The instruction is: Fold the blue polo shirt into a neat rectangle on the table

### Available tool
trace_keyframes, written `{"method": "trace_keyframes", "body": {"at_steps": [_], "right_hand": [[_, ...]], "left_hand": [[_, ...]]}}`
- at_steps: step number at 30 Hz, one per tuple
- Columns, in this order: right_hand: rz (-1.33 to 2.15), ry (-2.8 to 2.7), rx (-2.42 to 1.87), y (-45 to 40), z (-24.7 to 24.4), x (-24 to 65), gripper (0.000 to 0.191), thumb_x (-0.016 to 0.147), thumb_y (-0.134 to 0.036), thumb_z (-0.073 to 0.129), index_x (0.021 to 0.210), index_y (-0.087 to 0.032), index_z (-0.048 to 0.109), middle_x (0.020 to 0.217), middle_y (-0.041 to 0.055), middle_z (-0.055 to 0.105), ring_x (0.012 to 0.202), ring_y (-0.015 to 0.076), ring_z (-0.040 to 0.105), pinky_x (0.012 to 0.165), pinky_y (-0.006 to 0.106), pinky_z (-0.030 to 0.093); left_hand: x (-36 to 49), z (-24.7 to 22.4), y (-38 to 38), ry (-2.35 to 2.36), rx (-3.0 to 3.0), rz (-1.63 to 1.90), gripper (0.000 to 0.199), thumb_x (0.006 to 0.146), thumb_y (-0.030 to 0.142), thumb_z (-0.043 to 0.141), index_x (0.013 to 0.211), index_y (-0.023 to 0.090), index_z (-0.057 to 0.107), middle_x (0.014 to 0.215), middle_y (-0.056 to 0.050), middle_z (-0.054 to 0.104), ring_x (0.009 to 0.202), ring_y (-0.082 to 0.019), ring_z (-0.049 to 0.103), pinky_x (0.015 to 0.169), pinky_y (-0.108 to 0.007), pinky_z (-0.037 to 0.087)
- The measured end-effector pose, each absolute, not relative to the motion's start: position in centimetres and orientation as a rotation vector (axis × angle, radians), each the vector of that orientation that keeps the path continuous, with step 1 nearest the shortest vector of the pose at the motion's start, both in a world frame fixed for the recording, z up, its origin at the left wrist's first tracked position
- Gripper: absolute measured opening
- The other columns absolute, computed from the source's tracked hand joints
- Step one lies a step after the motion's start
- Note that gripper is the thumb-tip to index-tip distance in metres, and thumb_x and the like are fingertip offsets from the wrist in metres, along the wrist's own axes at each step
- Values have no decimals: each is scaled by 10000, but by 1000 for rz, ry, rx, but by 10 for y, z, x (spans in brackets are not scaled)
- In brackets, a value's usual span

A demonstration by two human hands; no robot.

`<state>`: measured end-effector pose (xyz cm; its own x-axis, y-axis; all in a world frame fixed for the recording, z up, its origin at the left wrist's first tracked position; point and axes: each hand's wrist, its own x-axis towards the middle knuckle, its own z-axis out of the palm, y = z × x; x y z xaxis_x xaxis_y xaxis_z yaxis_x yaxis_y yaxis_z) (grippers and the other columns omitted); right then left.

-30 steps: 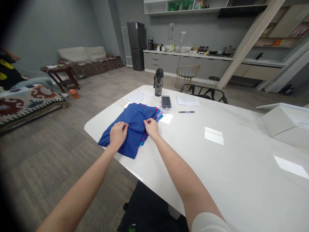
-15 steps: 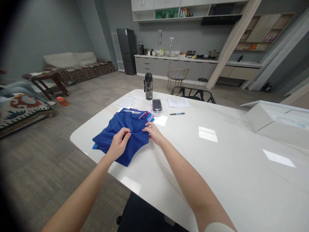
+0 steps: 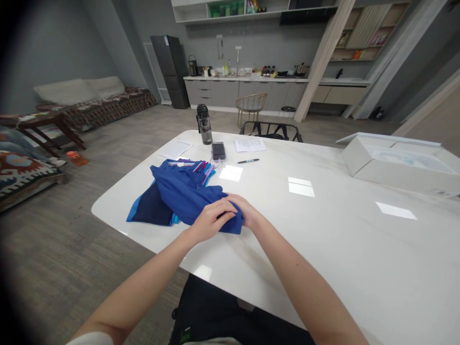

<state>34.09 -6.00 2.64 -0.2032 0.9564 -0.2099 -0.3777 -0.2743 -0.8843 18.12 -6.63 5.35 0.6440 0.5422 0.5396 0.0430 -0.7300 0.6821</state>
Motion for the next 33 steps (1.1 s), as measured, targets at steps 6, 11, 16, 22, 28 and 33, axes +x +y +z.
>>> {"method": "trace_keyframes", "body": {"at_steps": [6, 11, 16, 22, 28, 33], "right_hand": [[1529, -841, -1116, -112, 69, 427, 305, 739, -323, 717, 1020, -204, 727, 970, 59, 748, 929, 253, 702, 852, 347, 561], [1329, -910, -1223, -163, 103, 529, 285, 710, -318, 757, 981, -235, 733, 875, 27, 734, 763, 205, 697, 724, 308, 566], [867, -852, -1228, -183, 134, 597, 291, 739, -397, 745, 983, -245, 698, 941, 44, 730, 844, 235, 703, 732, 341, 576], [708, -890, -1226, -178, 128, 571, 473, 765, -466, 801, 1167, -291, 622, 884, -17, 668, 733, 148, 637, 639, 248, 528], [682, -1035, -1319, -182, 99, 549, 485, 879, -492, 675, 1308, -277, 602, 1086, 54, 661, 857, 166, 648, 781, 306, 552], [989, -1058, -1390, -166, 61, 560, 471, 749, -415, 806, 1177, -270, 676, 1137, 76, 689, 991, 239, 642, 843, 378, 561]], "left_hand": [[190, 66, -65, 730, 2531, 760, 757, 813, 522, 749, 1476, 288, 468, 1450, -131, 551, 1334, -313, 515, 1132, -480, 376], [208, 52, -41, 916, 2598, 621, 803, 777, 429, 782, 1491, 250, 462, 1477, -154, 537, 1400, -351, 448, 1210, -584, 196], [298, 33, -45, 633, 2140, 508, 257, 943, 369, 544, 1011, 221, 742, 931, -61, 729, 881, -206, 669, 892, -364, 502], [410, 62, -98, 231, 1327, 716, 706, 788, 417, 795, 1416, 224, 537, 1312, -124, 645, 1171, -228, 626, 1023, -378, 488], [395, 66, -98, 368, 940, 681, 440, 755, 405, 818, 1115, 169, 725, 1069, -88, 758, 1020, -254, 703, 994, -420, 526], [368, 52, -82, 490, 840, 576, 255, 590, 243, 835, 787, 124, 727, 734, -52, 728, 705, -208, 692, 770, -370, 569]]}}
